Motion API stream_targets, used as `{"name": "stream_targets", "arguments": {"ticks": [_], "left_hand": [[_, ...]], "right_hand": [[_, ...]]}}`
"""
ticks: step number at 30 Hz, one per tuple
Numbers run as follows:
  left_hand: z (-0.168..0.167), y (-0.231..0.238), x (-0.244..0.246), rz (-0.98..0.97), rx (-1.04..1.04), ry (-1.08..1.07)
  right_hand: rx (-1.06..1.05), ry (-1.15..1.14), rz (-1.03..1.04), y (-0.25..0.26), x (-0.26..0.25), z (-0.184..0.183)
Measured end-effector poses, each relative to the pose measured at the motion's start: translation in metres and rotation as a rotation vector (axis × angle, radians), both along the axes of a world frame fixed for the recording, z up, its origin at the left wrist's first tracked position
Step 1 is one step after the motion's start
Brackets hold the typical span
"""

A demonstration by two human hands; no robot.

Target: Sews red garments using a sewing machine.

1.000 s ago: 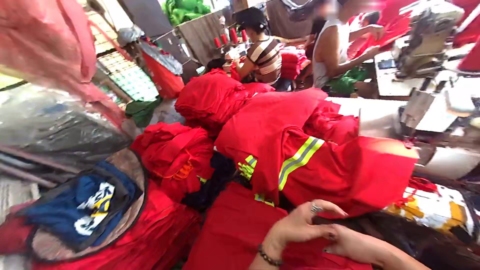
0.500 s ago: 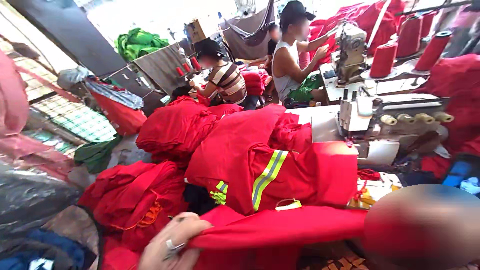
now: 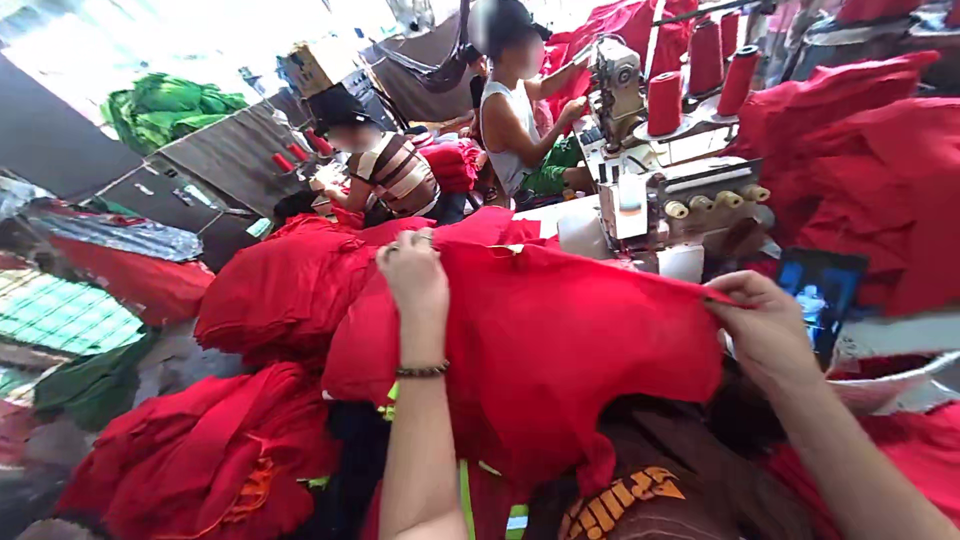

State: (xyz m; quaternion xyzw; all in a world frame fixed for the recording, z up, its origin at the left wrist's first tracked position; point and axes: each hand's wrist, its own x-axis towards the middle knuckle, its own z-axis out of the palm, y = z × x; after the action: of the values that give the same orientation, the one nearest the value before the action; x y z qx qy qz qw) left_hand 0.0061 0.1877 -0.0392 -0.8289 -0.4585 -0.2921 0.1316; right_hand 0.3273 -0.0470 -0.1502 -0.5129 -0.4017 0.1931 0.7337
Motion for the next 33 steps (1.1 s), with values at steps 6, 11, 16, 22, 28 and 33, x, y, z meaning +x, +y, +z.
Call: {"name": "stream_targets", "arguments": {"ticks": [6,11,16,22,28,33], "left_hand": [[-0.06,-0.117,0.117,-0.918,-0.445,0.009],[-0.016,-0.138,0.097,-1.142,-0.63,-0.212],[0.003,-0.13,0.113,-1.133,-0.38,-0.153],[-0.097,-0.035,0.172,-0.782,-0.331,-0.25],[-0.128,-0.012,0.184,-0.744,-0.377,-0.351],[-0.117,-0.005,0.192,-0.813,-0.512,-0.4]], "right_hand": [[-0.066,-0.346,0.157,-0.017,-0.037,-0.007],[0.032,-0.145,0.137,-0.011,-0.018,-0.006],[-0.176,-0.074,0.075,0.045,-0.007,-0.061],[-0.366,0.481,0.357,0.038,-0.028,-0.076],[-0.438,0.612,0.415,0.023,-0.025,-0.083],[-0.483,0.51,0.349,0.025,-0.026,-0.082]]}}
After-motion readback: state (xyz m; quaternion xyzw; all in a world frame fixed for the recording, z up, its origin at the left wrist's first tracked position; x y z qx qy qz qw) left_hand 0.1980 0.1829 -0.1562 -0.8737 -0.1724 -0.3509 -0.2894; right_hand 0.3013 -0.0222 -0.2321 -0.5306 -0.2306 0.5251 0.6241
